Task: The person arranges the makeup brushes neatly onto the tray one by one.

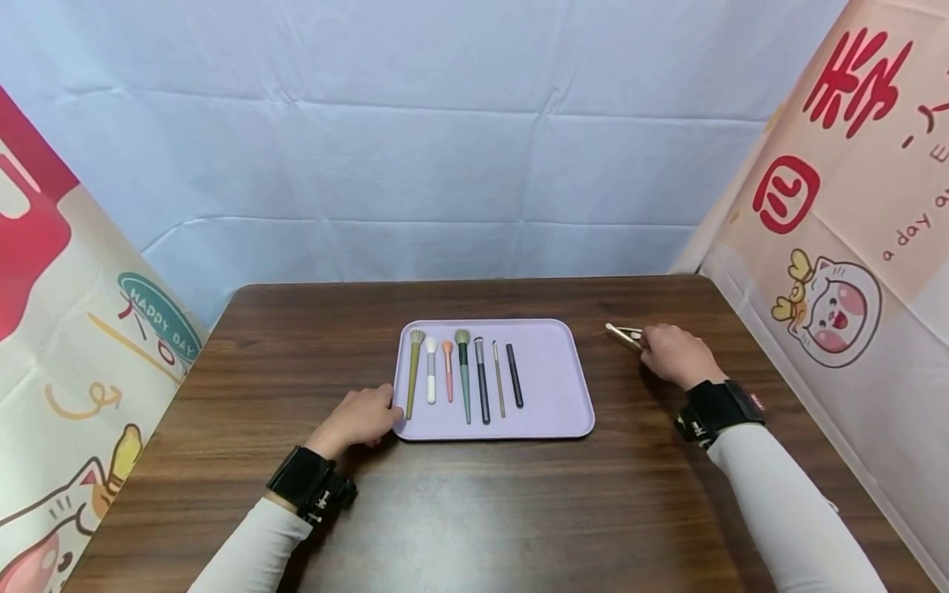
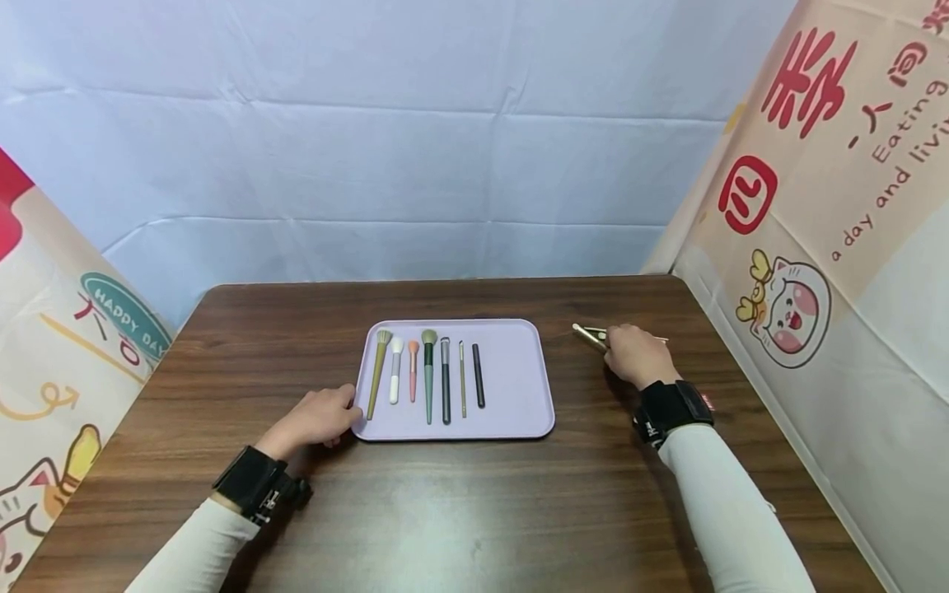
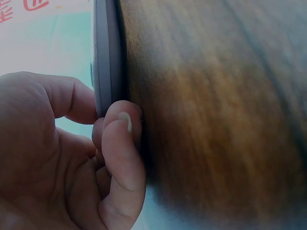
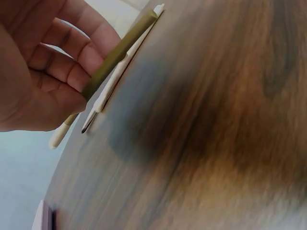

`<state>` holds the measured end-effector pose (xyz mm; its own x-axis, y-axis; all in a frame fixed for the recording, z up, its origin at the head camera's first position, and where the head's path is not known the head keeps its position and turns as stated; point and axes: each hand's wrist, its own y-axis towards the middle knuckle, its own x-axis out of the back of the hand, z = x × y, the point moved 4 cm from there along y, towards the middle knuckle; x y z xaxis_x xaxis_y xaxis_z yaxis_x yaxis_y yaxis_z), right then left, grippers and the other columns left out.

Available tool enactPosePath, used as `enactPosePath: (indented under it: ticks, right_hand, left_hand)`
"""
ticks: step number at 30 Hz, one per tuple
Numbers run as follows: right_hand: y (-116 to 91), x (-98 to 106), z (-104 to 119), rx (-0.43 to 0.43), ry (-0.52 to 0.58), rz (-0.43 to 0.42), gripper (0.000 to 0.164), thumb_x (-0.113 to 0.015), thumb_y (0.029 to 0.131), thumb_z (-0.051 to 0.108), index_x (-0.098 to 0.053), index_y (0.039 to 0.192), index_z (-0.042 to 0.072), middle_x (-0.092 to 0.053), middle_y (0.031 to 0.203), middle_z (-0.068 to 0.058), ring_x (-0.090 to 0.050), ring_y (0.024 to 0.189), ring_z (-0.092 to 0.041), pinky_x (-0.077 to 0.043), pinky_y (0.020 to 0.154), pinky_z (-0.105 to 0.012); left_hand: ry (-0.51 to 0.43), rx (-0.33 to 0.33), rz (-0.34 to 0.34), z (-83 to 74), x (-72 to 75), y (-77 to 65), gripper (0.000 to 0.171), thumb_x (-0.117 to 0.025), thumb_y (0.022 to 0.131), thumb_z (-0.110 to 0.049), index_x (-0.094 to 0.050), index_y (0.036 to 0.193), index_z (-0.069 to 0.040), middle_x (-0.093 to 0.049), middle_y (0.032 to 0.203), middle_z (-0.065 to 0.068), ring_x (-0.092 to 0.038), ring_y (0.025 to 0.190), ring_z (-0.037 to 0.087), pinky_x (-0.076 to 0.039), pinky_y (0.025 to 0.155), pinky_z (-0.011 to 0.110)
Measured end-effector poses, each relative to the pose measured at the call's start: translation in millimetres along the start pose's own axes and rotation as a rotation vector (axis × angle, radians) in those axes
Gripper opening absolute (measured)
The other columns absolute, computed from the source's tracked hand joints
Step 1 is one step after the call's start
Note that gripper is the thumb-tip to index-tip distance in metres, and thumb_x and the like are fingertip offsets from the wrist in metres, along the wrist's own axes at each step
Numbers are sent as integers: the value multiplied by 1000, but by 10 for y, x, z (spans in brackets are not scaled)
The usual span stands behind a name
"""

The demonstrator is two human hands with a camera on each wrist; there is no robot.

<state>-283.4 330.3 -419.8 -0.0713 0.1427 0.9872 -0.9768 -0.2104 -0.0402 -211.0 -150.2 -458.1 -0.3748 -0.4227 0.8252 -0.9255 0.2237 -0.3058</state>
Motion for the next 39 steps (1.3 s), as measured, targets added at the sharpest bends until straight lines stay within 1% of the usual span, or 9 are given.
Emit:
enactPosePath:
  ticks: [3, 7, 9, 14, 21, 27, 34, 39]
  right_hand:
    - [-8, 5, 49, 5, -2, -19, 6, -64, 89, 8, -64, 92, 3, -65, 87, -15, -62, 74, -33, -49, 59, -51]
    - [-23, -10, 129, 12, 4, -39, 3, -64, 88, 7, -63, 87, 4, -64, 81, -13, -60, 69, -31, -47, 55, -47]
    - [-30, -22, 170, 21, 5, -47, 5, -65, 87, 6, -62, 84, 5, -63, 77, -12, -59, 66, -29, -46, 54, -45]
    - [-46, -44, 269, 34, -1, -56, 5, -65, 87, 5, -63, 82, 4, -63, 74, -11, -58, 64, -27, -48, 57, -45]
    - [-67, -48, 419, 24, 41, -45, 9, -63, 88, 5, -63, 79, 2, -60, 71, -10, -54, 63, -25, -47, 59, -42]
    - [-68, -75, 519, 17, 65, -34, 11, -63, 88, 5, -62, 77, 2, -59, 71, -11, -55, 64, -25, -47, 57, -38]
    - [-93, -40, 662, 23, 33, -42, 15, -62, 87, 5, -60, 72, 5, -60, 70, -10, -57, 66, -28, -49, 62, -44]
    - [-115, -22, 735, 4, 20, -51, 17, -62, 87, 5, -58, 70, 5, -60, 70, -12, -59, 66, -33, -50, 61, -48]
  left_hand:
    - [3, -3, -1, -1, 7, 7, 23, -57, 96, -23, -59, 108, -3, -60, 65, 5, -60, 50, 18, -46, 51, 31]
    - [7, -11, -3, -1, 13, 10, 22, -56, 96, -22, -59, 108, -3, -60, 65, 5, -60, 50, 18, -46, 51, 31]
    - [10, -13, -5, 0, 13, 13, 22, -56, 96, -22, -59, 107, -3, -60, 65, 5, -59, 49, 18, -46, 51, 31]
    - [6, -10, 1, 11, 3, 20, 23, -56, 97, -23, -59, 108, -3, -60, 65, 6, -59, 50, 18, -46, 51, 31]
    - [9, -11, 4, 17, -6, 16, 24, -56, 97, -23, -59, 109, -2, -60, 65, 6, -60, 50, 18, -46, 51, 31]
    - [10, -7, 4, 18, -14, 16, 25, -55, 97, -23, -59, 110, -2, -60, 64, 6, -60, 50, 18, -46, 51, 31]
    - [6, -7, 1, 22, -20, 13, 24, -56, 97, -23, -59, 109, -2, -60, 63, 6, -59, 50, 18, -46, 50, 31]
    - [5, -8, 1, 15, -20, 10, 24, -56, 97, -23, -59, 110, -3, -60, 64, 6, -59, 50, 18, -46, 50, 31]
